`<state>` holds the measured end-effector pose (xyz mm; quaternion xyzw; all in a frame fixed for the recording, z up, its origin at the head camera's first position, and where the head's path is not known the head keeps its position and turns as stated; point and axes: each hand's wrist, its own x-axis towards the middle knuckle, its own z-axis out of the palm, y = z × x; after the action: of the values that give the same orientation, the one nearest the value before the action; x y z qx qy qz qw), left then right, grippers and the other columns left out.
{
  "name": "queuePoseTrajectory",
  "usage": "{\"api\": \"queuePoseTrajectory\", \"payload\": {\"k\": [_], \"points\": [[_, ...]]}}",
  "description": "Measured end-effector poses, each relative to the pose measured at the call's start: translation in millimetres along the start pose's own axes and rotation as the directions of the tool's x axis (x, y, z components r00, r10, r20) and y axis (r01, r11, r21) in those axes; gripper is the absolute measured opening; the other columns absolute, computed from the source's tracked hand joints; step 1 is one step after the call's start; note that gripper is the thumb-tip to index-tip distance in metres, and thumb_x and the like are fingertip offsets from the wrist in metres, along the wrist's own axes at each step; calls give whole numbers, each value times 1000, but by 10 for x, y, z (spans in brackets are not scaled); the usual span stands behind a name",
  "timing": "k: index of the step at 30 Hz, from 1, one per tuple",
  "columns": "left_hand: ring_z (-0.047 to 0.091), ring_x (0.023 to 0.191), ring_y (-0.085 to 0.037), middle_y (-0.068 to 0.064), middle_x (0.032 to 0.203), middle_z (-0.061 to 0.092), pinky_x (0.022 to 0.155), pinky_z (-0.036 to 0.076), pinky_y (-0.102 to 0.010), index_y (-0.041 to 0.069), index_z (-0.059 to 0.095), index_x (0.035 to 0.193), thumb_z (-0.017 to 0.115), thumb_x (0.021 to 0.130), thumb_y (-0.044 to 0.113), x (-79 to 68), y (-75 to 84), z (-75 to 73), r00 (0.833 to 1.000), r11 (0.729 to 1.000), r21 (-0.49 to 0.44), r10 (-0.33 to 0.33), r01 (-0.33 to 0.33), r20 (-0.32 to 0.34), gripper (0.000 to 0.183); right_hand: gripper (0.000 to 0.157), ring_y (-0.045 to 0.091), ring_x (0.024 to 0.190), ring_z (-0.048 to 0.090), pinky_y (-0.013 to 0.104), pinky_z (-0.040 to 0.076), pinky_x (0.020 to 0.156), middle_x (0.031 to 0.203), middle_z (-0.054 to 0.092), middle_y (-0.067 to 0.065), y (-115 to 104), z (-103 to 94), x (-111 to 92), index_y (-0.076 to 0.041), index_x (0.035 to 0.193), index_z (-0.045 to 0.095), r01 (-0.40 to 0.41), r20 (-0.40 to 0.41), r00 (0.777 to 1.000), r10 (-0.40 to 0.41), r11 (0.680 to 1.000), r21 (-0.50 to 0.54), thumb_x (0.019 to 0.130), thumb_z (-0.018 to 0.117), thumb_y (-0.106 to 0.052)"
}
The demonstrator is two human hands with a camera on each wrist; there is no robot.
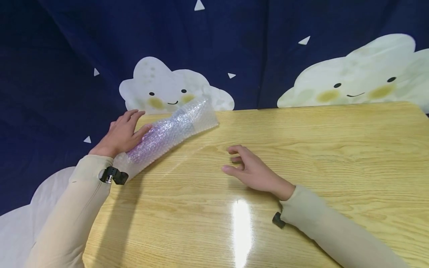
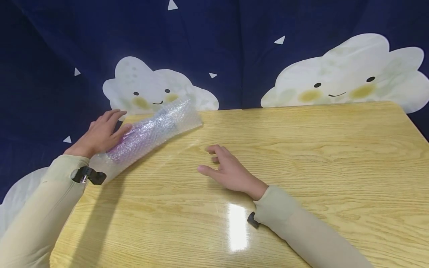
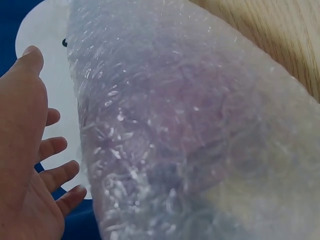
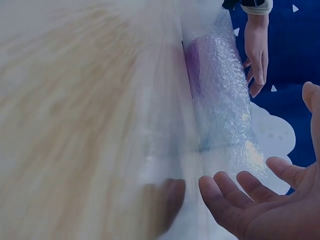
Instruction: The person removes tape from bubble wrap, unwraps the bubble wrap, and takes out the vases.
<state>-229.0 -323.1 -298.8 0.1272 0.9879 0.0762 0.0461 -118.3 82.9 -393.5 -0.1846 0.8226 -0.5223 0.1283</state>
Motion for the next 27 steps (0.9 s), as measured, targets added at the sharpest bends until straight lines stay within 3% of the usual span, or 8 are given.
{"api": "queuePoseTrajectory", "payload": {"k": [15,27], "points": [[19,156,-51,-25,170,20,124,17,-71,11,28,163,23,107,63,93,-63,97,999,1000,-6,-16,16,31,76,68,31,141,55,44,54,110,160,44,6,-78,139,123,-12,154,41,-22,46,999,21,999,35,100,66,-46],[16,157,-48,-24,171,19,125,14,-70,11,26,163,23,110,54,132,-72,111,997,999,-15,-28,29,67,68,68,32,139,56,44,54,111,159,46,6,-110,259,241,-11,153,42,-24,54,998,21,998,52,100,66,-47]]}}
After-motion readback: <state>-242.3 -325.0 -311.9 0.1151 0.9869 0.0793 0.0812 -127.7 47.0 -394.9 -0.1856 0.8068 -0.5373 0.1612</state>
